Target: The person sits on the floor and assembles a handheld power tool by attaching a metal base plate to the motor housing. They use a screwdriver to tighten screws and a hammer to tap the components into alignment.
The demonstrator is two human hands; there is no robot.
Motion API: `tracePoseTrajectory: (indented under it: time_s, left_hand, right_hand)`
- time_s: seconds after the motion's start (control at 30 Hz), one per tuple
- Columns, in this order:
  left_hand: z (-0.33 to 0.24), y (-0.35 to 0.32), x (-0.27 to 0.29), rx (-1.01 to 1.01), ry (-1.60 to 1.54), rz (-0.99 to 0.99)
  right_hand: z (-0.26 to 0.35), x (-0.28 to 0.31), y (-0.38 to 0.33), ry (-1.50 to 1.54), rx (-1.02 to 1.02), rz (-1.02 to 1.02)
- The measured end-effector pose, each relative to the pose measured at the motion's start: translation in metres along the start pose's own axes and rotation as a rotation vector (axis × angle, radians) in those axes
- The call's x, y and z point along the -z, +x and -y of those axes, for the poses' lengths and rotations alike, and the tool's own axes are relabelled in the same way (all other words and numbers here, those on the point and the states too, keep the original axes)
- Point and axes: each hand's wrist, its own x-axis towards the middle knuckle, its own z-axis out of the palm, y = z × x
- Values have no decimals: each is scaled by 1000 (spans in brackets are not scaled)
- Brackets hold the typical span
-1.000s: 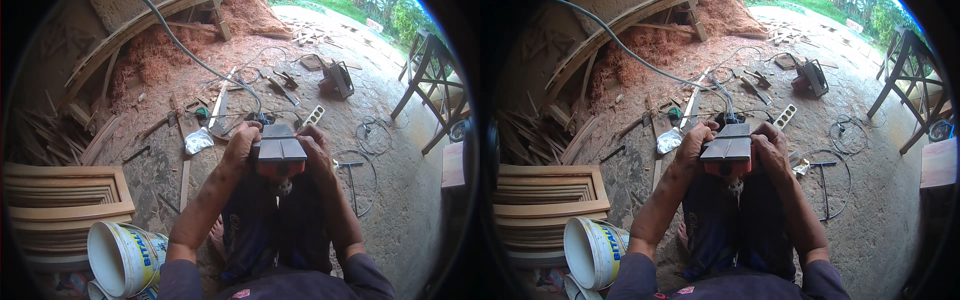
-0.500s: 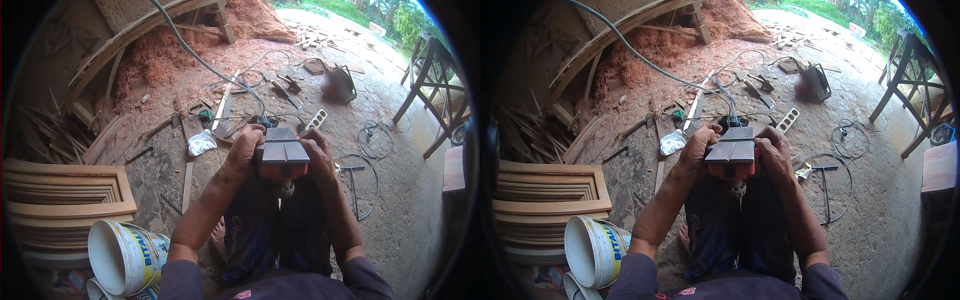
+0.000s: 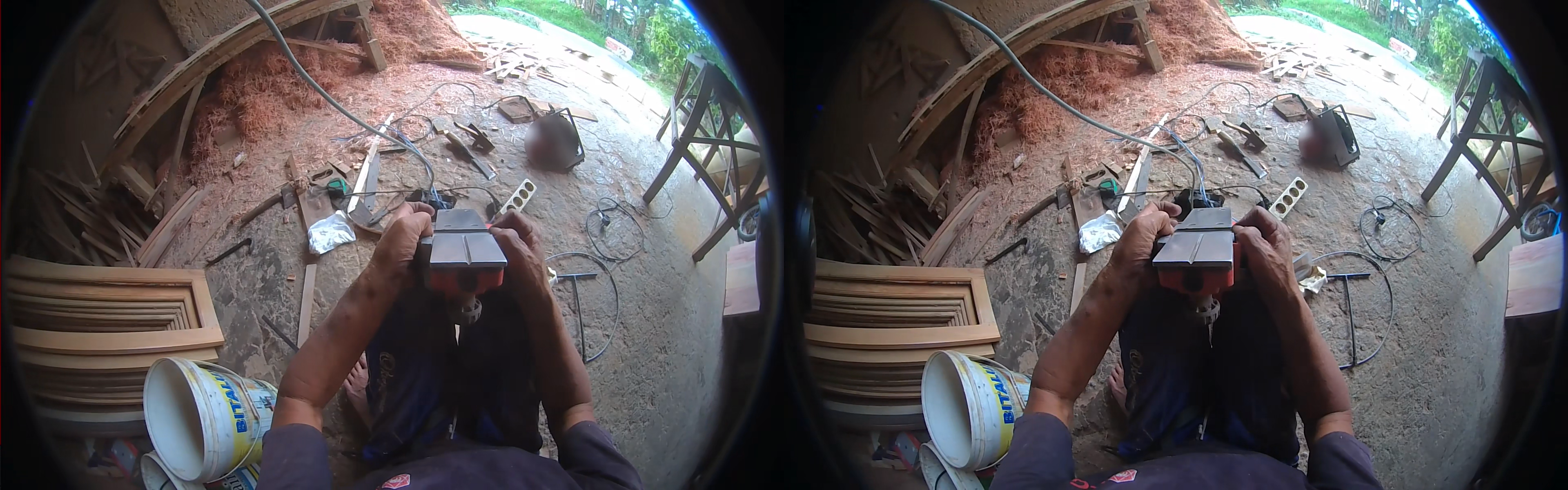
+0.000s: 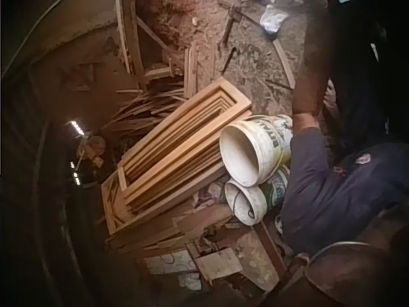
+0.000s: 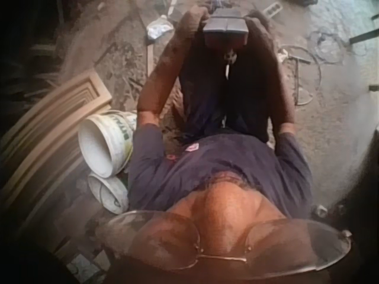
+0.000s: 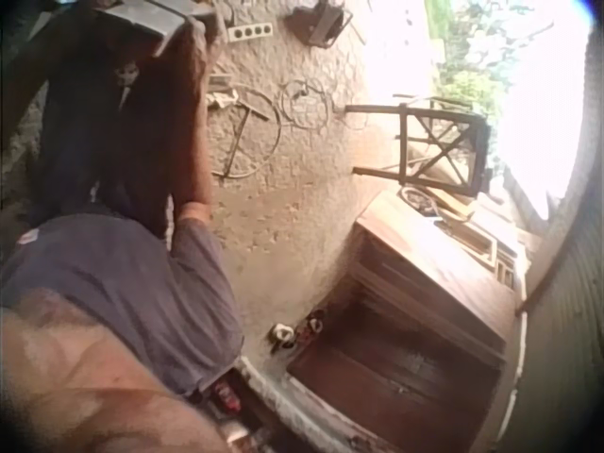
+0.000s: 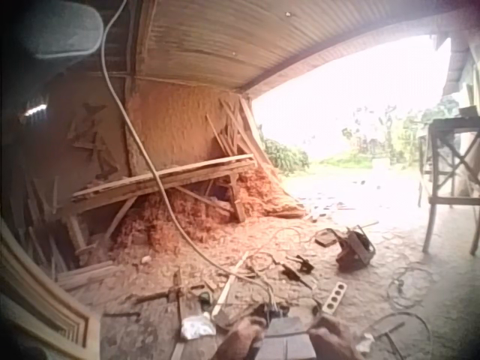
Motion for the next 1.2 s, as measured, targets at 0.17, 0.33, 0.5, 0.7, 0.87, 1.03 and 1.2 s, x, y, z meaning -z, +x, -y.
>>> tracePoseTrajectory:
  time_s: [0.17,0.33,0.5,0.7,0.87,1.03,1.2]
  left_hand:
    - [3,1,1,-4,-42,-4]
    - [2,-2,-3,7,-79,2]
    - [2,-2,-2,4,-73,-8]
    - [3,2,0,-4,-46,1]
    - [4,2,3,-3,-56,16]
    - [4,1,2,-12,5,-8]
    - [0,-2,-2,-3,-23,-10]
  right_hand:
    - [-2,1,0,-12,2,1]
    - [-5,2,1,8,6,3]
    - [-2,1,0,-14,29,9]
    - [-1,1,0,7,16,3]
    - [3,-2,-2,41,-20,-1]
    - [-3,-1,0,55,-55,-3]
    - [1,-1,-1,27,-42,-21]
